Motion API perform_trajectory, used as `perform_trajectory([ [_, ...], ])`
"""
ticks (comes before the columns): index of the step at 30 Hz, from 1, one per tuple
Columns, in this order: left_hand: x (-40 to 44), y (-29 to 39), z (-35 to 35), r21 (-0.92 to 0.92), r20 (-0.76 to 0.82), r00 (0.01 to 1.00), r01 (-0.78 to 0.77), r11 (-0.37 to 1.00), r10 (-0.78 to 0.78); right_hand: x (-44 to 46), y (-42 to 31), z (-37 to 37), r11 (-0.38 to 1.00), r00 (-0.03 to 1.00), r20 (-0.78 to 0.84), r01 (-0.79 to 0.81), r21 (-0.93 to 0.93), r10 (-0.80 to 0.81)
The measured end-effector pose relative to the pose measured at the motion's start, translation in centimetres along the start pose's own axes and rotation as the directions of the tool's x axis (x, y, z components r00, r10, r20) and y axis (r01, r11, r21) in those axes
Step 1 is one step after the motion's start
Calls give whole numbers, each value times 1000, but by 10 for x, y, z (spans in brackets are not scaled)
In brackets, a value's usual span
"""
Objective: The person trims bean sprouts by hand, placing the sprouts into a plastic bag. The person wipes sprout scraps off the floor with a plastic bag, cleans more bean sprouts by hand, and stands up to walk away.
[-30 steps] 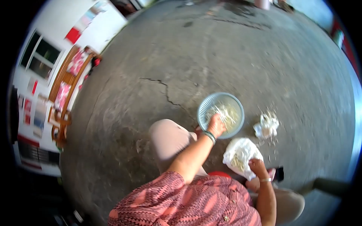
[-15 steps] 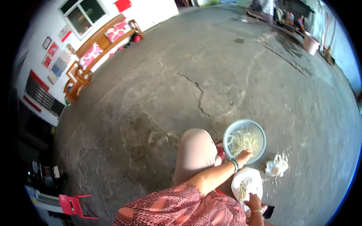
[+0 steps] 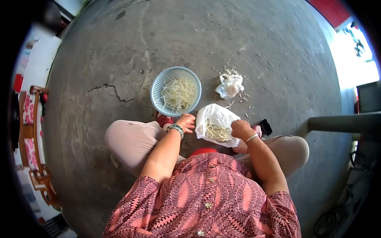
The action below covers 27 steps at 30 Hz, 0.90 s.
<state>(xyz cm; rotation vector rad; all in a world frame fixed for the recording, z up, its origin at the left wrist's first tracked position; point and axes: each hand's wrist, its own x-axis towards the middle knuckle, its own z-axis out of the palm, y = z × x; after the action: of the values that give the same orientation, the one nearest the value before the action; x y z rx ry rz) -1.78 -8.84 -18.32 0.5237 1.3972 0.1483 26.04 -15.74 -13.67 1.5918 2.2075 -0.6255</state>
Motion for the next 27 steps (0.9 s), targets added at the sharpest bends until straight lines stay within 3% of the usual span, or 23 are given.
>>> perform_trajectory([
  [2, 17, -9, -1, -61, -80, 997, 0, 998, -5, 0, 7, -11, 999, 999, 36, -26, 30, 25],
  [3, 19, -14, -5, -81, -39, 997, -62, 995, 59, 2, 9, -17, 997, 999, 20, -37, 61, 35],
  [4, 72, -39, -23, -141, 2, 995, -97, 985, 98, -2, 14, -21, 994, 998, 11, -64, 91, 63],
  [5, 51, -29, -18, -266, -55, 990, -143, 953, 133, -5, 20, -18, 992, 993, -103, -47, 121, 60],
  [6, 44, -25, -16, -386, -105, 984, -176, 905, 146, -10, 20, -33, 958, 977, -154, -100, 268, 145],
  [7, 47, -28, -21, -449, -78, 982, -190, 873, 174, -8, 32, -37, 964, 969, -180, -124, 235, 169],
  [8, 38, -18, -12, -541, -198, 976, -184, 821, 89, -15, 41, -47, 943, 934, -277, -138, 303, 226],
  [9, 34, -17, -12, -540, -204, 972, -212, 815, 118, -19, 54, -57, 955, 921, -330, -115, 275, 206],
  [11, 24, -15, -11, -429, -254, 956, -249, 868, 148, -42, 82, -83, 965, 885, -424, -92, 246, 192],
  [14, 40, -17, -21, -366, -223, 974, -111, 924, 29, -98, 137, -113, 956, 879, -398, -182, 231, 263],
  [16, 23, -9, -9, -224, -125, 988, -118, 968, 92, -142, 180, -117, 956, 860, -460, -95, 277, 219],
  [17, 17, -7, -1, -91, -70, 990, -126, 988, 119, -160, 198, -106, 932, 820, -499, -109, 345, 280],
  [19, 4, -3, 19, 78, -10, 997, -80, 994, 80, -189, 208, -92, 653, 798, -167, -331, 682, 579],
  [20, 4, -3, 25, 149, 23, 998, -63, 987, 60, -198, 218, -75, 502, 769, 11, -428, 752, 639],
  [22, 8, -2, 28, 157, 39, 991, -132, 979, 128, -201, 250, 5, 564, 754, -100, -390, 728, 650],
  [24, -23, 17, 45, 160, -28, 972, -226, 961, 233, -204, 231, 40, 588, 781, -117, -353, 727, 613],
  [27, -53, 50, 52, 233, -9, 939, -333, 914, 345, -175, 200, 100, 631, 799, -135, -346, 694, 586],
])
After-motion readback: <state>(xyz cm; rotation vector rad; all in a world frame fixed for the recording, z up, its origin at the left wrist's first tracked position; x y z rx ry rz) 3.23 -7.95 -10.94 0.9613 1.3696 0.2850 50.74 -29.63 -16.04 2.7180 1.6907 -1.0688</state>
